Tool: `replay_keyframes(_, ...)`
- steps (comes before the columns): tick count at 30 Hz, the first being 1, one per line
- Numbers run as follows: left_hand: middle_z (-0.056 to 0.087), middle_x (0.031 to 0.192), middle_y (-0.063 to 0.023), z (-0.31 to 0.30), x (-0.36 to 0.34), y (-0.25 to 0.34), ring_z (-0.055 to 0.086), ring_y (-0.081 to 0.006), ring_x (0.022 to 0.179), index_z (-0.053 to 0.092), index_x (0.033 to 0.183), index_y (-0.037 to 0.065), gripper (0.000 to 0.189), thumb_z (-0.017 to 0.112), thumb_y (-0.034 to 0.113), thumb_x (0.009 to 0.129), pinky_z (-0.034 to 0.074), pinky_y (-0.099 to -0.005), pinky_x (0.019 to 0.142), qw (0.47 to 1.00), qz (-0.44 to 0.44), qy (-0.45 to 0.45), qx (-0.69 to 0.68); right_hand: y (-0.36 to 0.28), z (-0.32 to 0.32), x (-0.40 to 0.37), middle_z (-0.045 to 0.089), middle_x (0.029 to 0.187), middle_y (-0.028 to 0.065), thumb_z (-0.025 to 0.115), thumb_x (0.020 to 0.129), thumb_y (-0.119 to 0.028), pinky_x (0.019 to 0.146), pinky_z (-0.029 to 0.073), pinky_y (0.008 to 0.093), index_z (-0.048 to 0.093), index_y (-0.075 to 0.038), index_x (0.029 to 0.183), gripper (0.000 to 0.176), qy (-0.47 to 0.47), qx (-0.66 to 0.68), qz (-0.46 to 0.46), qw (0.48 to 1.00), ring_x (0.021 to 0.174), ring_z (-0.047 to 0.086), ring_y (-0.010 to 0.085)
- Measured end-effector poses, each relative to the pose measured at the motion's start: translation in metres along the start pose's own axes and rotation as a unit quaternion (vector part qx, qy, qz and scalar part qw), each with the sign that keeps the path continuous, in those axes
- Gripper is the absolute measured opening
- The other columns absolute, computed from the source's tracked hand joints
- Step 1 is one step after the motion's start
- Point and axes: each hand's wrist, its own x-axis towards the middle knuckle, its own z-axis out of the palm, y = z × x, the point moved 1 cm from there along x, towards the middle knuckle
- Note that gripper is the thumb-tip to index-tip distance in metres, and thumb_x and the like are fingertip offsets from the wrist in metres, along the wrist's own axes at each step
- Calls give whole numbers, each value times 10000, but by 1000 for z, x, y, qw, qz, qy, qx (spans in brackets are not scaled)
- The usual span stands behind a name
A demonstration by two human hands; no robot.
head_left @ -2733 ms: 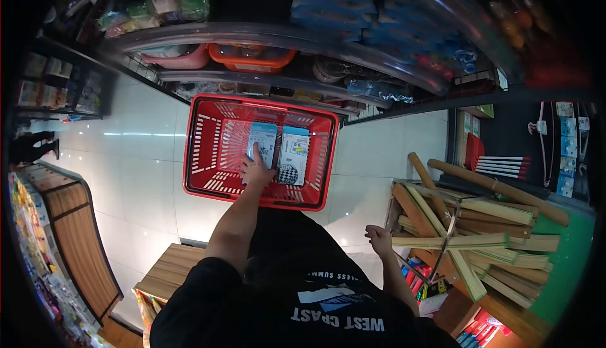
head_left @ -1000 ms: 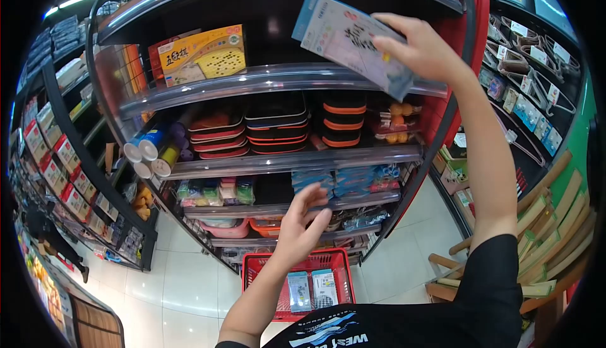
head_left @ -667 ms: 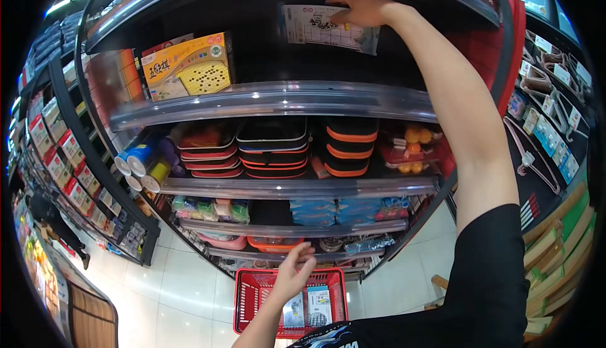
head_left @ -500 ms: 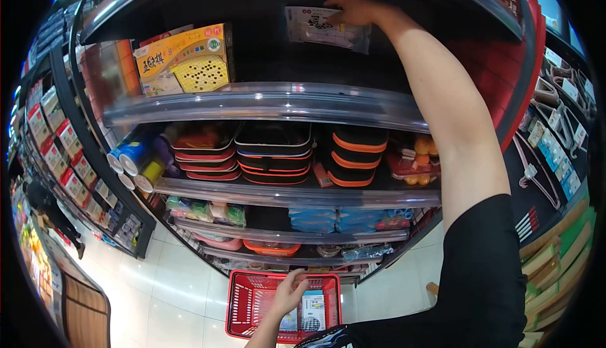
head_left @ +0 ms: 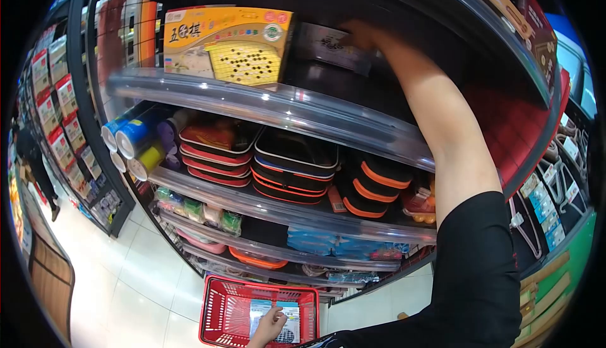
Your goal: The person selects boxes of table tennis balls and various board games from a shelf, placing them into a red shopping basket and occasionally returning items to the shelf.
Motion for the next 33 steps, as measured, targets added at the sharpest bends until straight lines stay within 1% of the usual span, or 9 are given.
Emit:
replay_keyframes(2, 639, 957, -64, 4, 4, -2, 609, -128, 839, 500, 1266, -41, 433, 634, 172, 914, 497, -267, 763, 1000, -2, 3, 16, -2, 4, -1, 586, 1276, 180, 637, 886, -290, 1005, 433, 434, 541, -110, 1325, 483, 21, -33, 11, 999, 1201, 540, 337)
replay_keyframes(4, 686, 991, -153, 5, 8, -6, 677, -243, 865, 551, 1231, -2, 426, 650, 227, 886, 537, -340, 773, 999, 13, 17, 41, -5, 8, -2, 580, 1289, 174, 642, 884, -286, 1008, 431, 436, 534, -117, 1334, 492, 41, -62, 27, 997, 1206, 536, 343)
replay_keyframes(7, 686, 997, -154, 4, 10, -4, 677, -246, 855, 549, 1234, -1, 432, 651, 232, 885, 537, -344, 773, 999, 10, 13, 40, -16, 6, -12, 556, 1325, 165, 655, 875, -271, 1028, 421, 433, 491, -141, 1374, 541, 41, -95, 37, 994, 1229, 519, 349)
replay_keyframes(8, 650, 944, -74, 2, 10, -1, 611, -131, 826, 511, 1261, -39, 435, 641, 174, 905, 501, -268, 768, 999, -1, 2, 38, -25, 1, -23, 541, 1342, 163, 658, 870, -250, 1044, 411, 434, 454, -153, 1400, 576, 46, -112, 30, 992, 1242, 509, 350)
replay_keyframes(11, 684, 1007, -159, -2, 10, -5, 676, -251, 851, 547, 1234, 5, 440, 646, 252, 884, 538, -354, 767, 999, 9, 18, 48, -30, 0, -31, 517, 1368, 160, 663, 857, -213, 1067, 399, 438, 398, -169, 1436, 638, 43, -135, 31, 989, 1262, 491, 352)
replay_keyframes(12, 655, 952, -78, -3, 9, -3, 622, -147, 845, 511, 1258, -39, 427, 640, 158, 902, 505, -280, 786, 999, -1, 9, 53, -29, 0, -32, 507, 1378, 160, 664, 849, -197, 1074, 397, 442, 379, -174, 1446, 662, 38, -142, 39, 988, 1270, 483, 352)
replay_keyframes(15, 651, 948, -76, -6, 6, -5, 622, -156, 849, 509, 1262, -37, 440, 645, 170, 899, 505, -290, 790, 999, -3, 15, 43, -24, 0, -30, 496, 1384, 167, 648, 841, -154, 1065, 409, 452, 365, -173, 1450, 672, 19, -169, 58, 984, 1269, 483, 355)
replay_keyframes(27, 684, 1001, -171, 8, -9, -17, 676, -231, 847, 557, 1234, -15, 454, 639, 260, 881, 536, -338, 752, 998, -25, 11, 56, -14, 10, -18, 584, 1265, 187, 510, 901, -150, 982, 455, 494, 488, -145, 1334, 434, 84, -197, 55, 975, 1175, 559, 373)
replay_keyframes(33, 668, 1005, -183, 13, -17, 0, 658, -247, 912, 548, 1231, -28, 448, 642, 245, 889, 524, -347, 791, 997, -31, 9, 67, -28, -6, -34, 587, 1274, 160, 599, 872, -150, 1005, 452, 482, 542, -161, 1308, 440, 50, -132, 94, 985, 1200, 554, 325)
